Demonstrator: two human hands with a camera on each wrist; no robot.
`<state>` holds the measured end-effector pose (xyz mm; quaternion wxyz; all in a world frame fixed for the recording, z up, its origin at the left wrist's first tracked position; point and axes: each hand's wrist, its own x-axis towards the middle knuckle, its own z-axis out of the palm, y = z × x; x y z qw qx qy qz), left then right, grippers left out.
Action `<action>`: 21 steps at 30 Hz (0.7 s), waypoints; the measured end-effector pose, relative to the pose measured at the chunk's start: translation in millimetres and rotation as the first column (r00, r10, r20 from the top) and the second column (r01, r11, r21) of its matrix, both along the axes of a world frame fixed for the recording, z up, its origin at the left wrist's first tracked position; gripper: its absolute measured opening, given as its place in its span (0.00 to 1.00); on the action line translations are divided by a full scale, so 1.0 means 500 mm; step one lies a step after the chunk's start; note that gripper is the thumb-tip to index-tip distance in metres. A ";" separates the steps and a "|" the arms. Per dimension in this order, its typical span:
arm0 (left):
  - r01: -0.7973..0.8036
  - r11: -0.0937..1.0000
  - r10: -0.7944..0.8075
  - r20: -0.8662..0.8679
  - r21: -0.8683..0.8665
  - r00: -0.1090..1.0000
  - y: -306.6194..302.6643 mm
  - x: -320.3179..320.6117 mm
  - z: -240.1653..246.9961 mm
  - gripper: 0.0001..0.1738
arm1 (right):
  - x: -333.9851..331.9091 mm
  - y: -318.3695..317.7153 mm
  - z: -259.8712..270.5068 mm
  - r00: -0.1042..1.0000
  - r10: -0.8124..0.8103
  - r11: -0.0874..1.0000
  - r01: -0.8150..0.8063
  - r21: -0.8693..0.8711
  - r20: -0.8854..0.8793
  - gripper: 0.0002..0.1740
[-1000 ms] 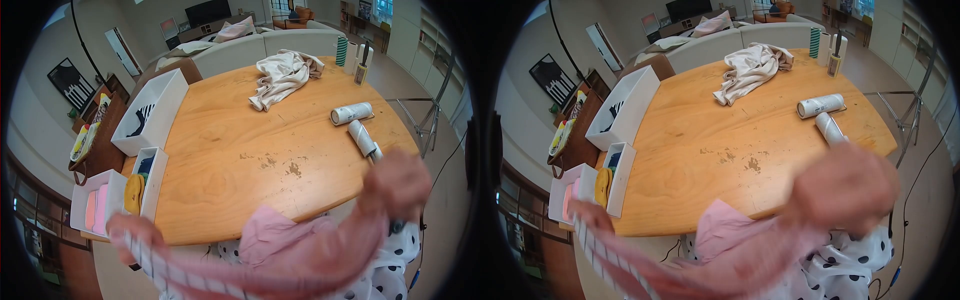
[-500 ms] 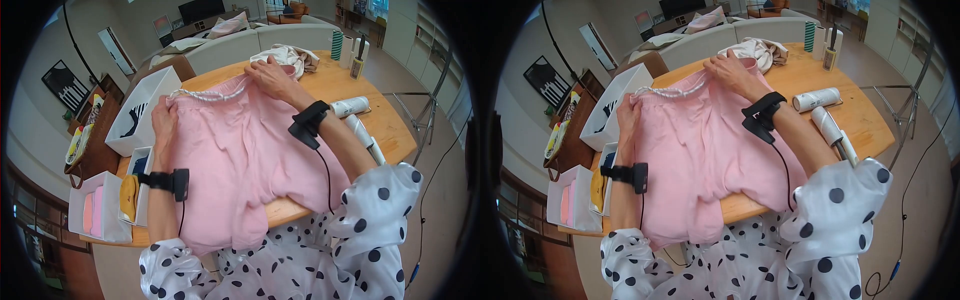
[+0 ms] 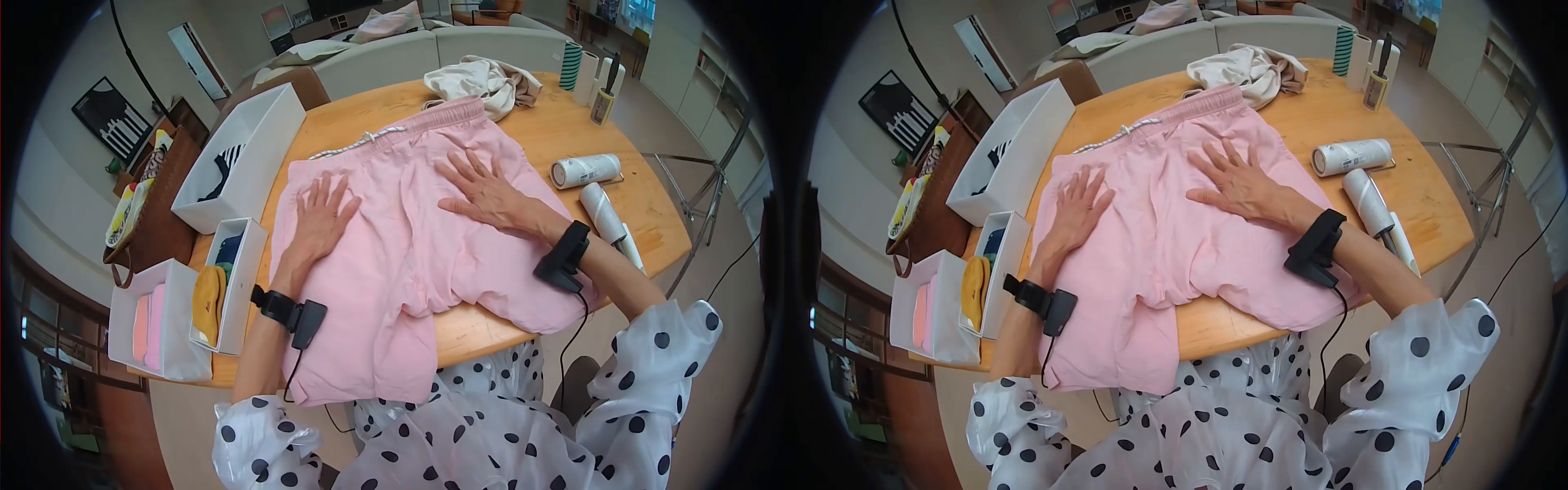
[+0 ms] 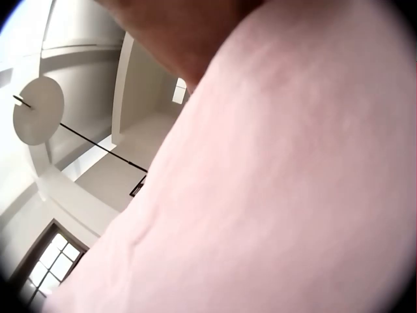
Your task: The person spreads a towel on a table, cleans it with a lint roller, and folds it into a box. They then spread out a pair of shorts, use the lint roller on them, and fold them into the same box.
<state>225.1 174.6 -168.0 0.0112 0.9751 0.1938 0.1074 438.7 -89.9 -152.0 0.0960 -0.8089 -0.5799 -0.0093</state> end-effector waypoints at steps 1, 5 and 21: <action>-0.011 1.000 0.011 -0.016 -0.009 1.000 0.011 -0.008 -0.013 0.37 | 0.007 -0.001 -0.011 0.999 -0.032 0.999 0.032 -0.021 0.020 0.45; 0.109 0.994 -0.110 0.043 0.026 0.993 0.088 -0.029 -0.026 0.36 | 0.039 -0.006 -0.037 0.996 -0.082 0.995 0.084 -0.062 0.033 0.46; 0.230 0.972 -0.233 -0.112 -0.035 0.966 -0.135 -0.190 0.049 0.35 | -0.040 -0.239 0.088 0.998 0.005 0.976 0.009 0.215 -0.067 0.33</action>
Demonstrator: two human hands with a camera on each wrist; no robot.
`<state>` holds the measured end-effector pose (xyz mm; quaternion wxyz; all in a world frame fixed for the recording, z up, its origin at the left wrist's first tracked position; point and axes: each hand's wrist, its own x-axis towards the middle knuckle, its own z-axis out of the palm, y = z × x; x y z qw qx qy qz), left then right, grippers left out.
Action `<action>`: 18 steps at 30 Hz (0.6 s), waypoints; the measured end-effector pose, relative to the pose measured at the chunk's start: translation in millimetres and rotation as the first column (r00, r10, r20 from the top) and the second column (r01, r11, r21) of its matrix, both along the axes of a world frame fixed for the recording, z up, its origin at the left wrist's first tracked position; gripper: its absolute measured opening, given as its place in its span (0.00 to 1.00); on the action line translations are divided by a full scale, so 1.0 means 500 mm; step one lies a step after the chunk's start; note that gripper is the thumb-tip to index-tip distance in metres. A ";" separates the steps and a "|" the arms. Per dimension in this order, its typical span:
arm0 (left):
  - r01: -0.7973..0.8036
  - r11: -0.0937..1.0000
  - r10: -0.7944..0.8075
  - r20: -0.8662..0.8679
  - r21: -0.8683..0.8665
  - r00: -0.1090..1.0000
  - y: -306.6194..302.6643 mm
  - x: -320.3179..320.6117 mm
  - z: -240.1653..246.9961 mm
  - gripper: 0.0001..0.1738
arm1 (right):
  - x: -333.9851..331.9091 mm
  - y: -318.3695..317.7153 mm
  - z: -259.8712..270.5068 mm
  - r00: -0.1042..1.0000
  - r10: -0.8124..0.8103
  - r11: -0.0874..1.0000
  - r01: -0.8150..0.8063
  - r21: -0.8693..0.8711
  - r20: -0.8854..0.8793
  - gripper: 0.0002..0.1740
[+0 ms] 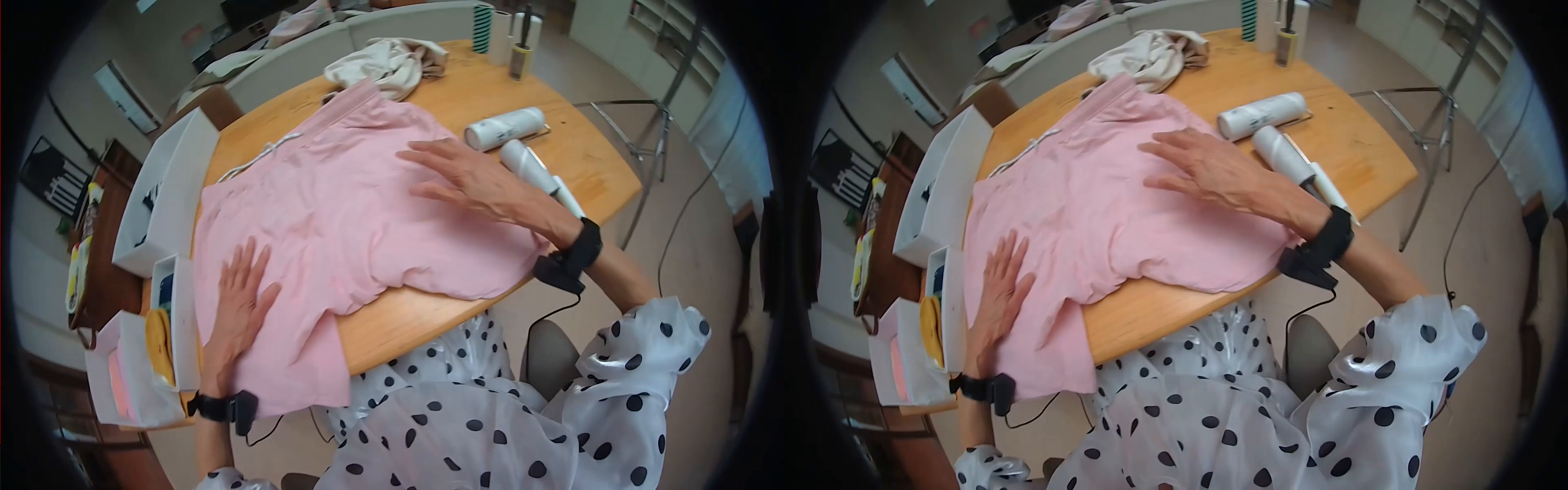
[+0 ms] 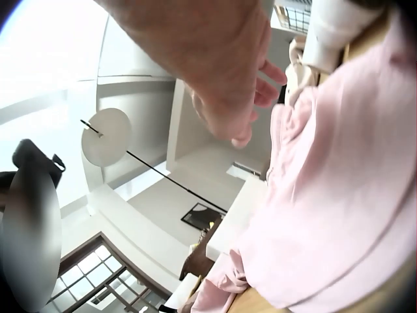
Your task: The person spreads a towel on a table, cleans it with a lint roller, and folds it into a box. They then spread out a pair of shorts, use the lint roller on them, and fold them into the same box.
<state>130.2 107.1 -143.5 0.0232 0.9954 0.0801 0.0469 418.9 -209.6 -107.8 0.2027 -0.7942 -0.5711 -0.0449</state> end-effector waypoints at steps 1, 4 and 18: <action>0.024 1.000 -0.024 0.011 -0.013 1.000 0.003 -0.005 0.007 0.35 | -0.009 -0.030 0.015 0.999 -0.025 0.994 0.030 0.107 -0.048 0.30; -0.062 0.996 0.059 -0.050 -0.070 0.997 -0.017 -0.010 0.049 0.33 | -0.001 -0.162 0.017 0.926 -0.376 0.903 0.375 0.207 -0.036 0.19; 0.524 0.783 -0.554 -0.005 0.336 0.832 -0.327 0.178 0.039 0.36 | -0.053 -0.245 -0.046 0.771 -0.557 0.808 0.589 -0.012 0.308 0.24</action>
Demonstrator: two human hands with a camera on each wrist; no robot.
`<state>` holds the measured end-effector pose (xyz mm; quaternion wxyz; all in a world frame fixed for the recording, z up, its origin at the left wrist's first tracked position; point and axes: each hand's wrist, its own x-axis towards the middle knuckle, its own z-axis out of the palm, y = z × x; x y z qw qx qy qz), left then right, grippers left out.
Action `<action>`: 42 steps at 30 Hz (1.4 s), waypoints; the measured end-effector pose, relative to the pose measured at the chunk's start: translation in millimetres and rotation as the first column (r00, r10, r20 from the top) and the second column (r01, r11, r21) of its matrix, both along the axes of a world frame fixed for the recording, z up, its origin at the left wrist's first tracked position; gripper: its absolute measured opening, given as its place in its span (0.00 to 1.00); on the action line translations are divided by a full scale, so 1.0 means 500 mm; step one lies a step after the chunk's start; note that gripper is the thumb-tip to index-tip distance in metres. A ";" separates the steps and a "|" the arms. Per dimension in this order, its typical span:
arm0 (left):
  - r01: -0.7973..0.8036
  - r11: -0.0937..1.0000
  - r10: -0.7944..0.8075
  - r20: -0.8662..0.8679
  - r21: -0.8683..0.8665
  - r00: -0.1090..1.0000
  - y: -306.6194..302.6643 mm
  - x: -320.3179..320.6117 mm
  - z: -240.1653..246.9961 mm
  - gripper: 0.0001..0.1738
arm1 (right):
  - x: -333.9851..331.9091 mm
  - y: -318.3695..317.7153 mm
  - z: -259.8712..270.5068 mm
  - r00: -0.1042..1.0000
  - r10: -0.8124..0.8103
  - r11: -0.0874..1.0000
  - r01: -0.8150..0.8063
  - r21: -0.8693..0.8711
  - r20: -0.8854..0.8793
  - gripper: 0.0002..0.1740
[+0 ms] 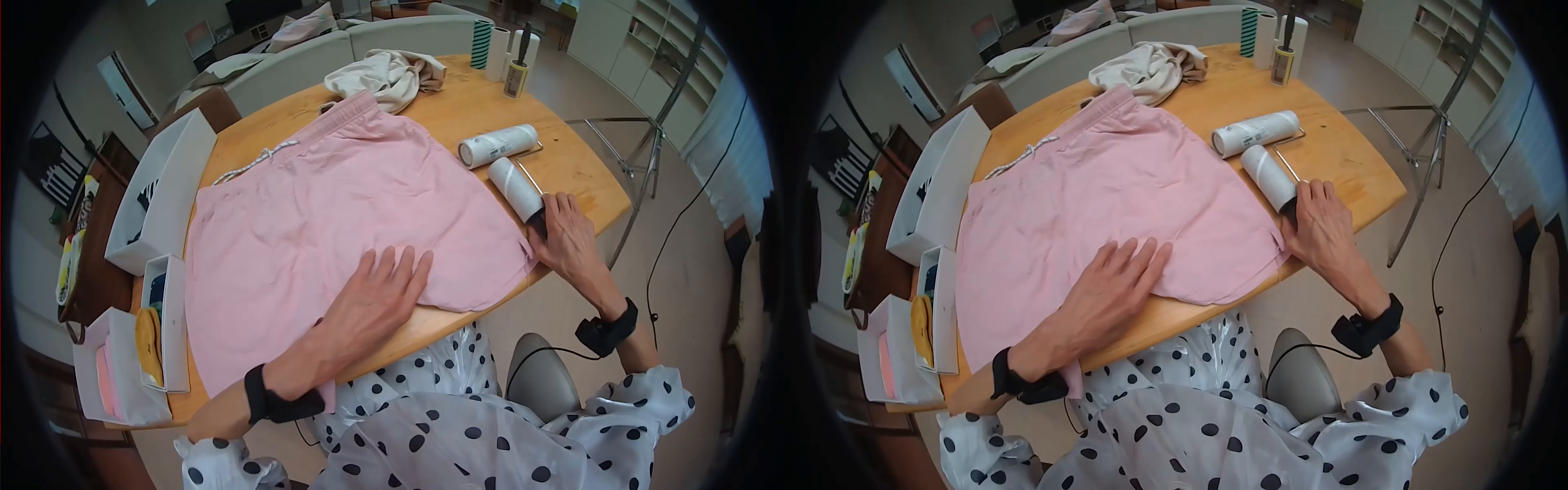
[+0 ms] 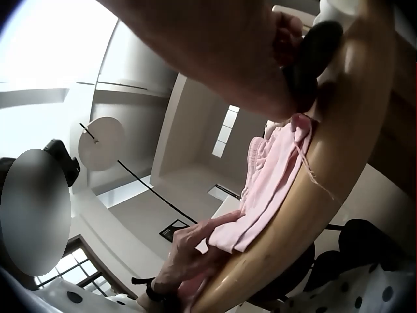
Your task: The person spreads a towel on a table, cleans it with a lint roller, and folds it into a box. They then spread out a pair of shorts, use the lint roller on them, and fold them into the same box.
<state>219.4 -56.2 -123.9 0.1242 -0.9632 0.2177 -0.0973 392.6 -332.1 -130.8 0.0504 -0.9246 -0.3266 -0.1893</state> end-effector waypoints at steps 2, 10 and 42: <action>-0.181 0.969 0.130 -0.278 -0.166 0.952 -0.025 0.022 0.016 0.31 | -0.003 -0.008 -0.012 1.000 -0.015 0.998 0.014 -0.056 -0.010 0.27; -0.209 0.572 0.196 -0.116 -0.793 0.974 0.081 -0.085 0.075 0.29 | -0.035 -0.010 0.028 0.985 0.025 0.961 0.024 0.276 -0.171 0.23; -0.525 0.384 0.575 -0.248 -0.759 0.780 0.269 -0.357 0.038 0.25 | -0.079 0.289 0.070 0.634 0.606 0.792 -0.423 0.440 -0.481 0.11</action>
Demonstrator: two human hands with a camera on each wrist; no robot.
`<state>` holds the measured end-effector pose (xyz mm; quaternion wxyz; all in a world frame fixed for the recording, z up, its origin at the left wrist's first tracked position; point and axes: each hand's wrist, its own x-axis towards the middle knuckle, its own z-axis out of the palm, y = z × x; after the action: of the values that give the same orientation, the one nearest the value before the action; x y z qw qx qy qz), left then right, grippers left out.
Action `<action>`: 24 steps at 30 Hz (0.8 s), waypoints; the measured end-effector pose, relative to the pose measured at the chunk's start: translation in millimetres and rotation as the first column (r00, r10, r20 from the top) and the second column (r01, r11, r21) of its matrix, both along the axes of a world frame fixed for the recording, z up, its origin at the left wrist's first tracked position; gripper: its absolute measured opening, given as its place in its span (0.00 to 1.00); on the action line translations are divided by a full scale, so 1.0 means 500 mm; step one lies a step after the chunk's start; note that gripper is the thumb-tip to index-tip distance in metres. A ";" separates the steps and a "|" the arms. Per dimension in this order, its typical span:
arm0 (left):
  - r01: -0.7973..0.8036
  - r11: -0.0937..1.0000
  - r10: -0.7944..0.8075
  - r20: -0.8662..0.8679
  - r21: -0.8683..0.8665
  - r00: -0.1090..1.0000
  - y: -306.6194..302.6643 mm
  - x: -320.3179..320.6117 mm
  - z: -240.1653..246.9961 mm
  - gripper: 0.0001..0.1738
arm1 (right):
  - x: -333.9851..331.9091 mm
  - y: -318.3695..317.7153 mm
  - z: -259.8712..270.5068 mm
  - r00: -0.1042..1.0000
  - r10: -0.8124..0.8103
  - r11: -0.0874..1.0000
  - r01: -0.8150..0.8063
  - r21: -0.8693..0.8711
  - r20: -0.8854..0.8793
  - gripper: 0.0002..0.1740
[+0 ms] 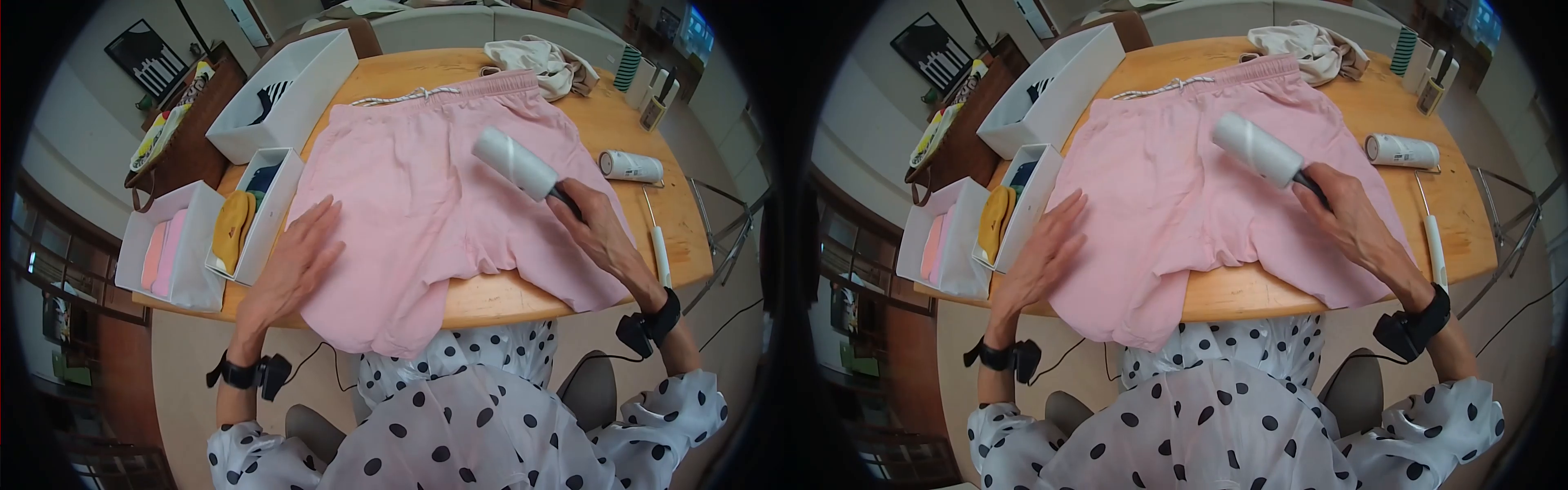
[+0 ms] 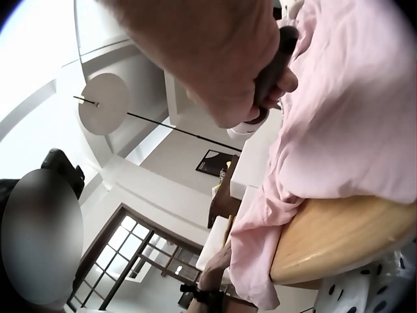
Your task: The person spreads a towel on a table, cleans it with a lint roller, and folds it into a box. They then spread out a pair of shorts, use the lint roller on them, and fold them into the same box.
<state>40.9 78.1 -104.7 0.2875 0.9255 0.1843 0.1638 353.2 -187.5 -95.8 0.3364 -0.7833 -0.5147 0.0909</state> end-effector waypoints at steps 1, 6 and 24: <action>0.016 0.980 -0.005 -0.055 0.200 0.998 0.010 0.001 -0.037 0.26 | -0.011 0.016 0.007 0.999 0.039 0.998 -0.037 0.053 -0.019 0.11; 0.010 0.764 0.120 -0.158 0.645 0.980 0.050 -0.006 -0.088 0.29 | -0.069 0.139 -0.017 0.922 0.371 0.928 -0.372 -0.015 0.111 0.12; 0.354 0.881 -0.248 -0.330 0.315 0.911 -0.110 0.036 -0.062 0.46 | 0.021 0.318 -0.098 0.766 0.360 0.927 -0.357 -0.112 0.533 0.17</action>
<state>58.9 23.1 -135.9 0.1022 0.9938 0.0417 0.0157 363.5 -28.8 -144.6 0.1509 -0.6644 -0.7284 -0.0718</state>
